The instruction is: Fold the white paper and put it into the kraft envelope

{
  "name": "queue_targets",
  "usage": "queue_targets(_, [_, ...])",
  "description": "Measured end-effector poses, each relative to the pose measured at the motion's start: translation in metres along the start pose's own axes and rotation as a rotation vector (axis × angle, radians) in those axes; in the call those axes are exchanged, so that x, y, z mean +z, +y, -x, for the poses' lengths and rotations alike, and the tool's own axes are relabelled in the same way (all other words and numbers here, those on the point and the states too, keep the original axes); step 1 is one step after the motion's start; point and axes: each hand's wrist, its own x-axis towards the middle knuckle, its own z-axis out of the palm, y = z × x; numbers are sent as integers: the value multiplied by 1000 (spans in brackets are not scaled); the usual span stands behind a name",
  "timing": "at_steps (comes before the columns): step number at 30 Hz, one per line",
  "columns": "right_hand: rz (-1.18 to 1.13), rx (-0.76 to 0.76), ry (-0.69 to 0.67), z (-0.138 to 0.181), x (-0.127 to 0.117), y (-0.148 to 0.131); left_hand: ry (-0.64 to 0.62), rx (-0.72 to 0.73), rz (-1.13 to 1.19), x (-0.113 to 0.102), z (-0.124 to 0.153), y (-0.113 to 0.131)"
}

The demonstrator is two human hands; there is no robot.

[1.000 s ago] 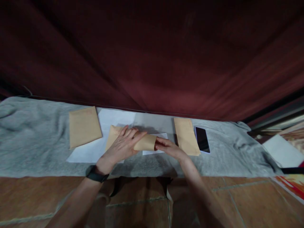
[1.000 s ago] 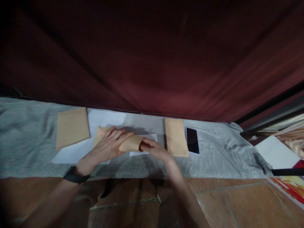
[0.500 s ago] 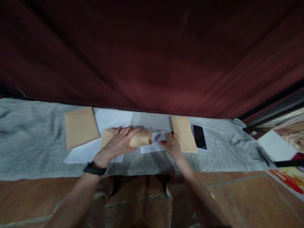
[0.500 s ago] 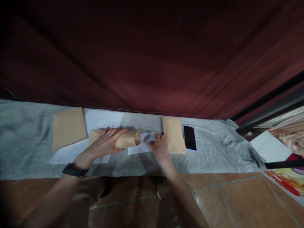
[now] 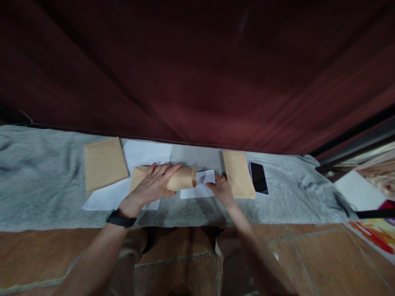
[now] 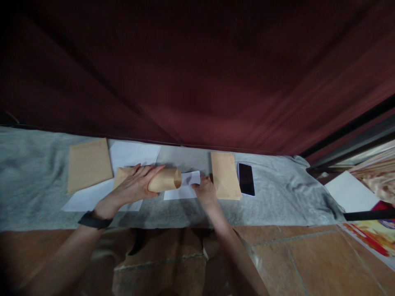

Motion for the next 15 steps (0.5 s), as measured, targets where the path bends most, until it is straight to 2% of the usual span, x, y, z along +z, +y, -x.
queue_targets(2, [-38,-12,-10,-4,-1,2,-4,-4,13,-1,0,-1])
queue_targets(6, [-190,-64,69,-9,-5,13,0,-17,62,-2,0,-2])
queue_targets(12, [-471,-125,419,-14,-23,39,-93,-83,-10,-6,-1,0])
queue_targets(15, [-642,-174,493,-18,-28,46,-116,-95,-28,-6,-2,1])
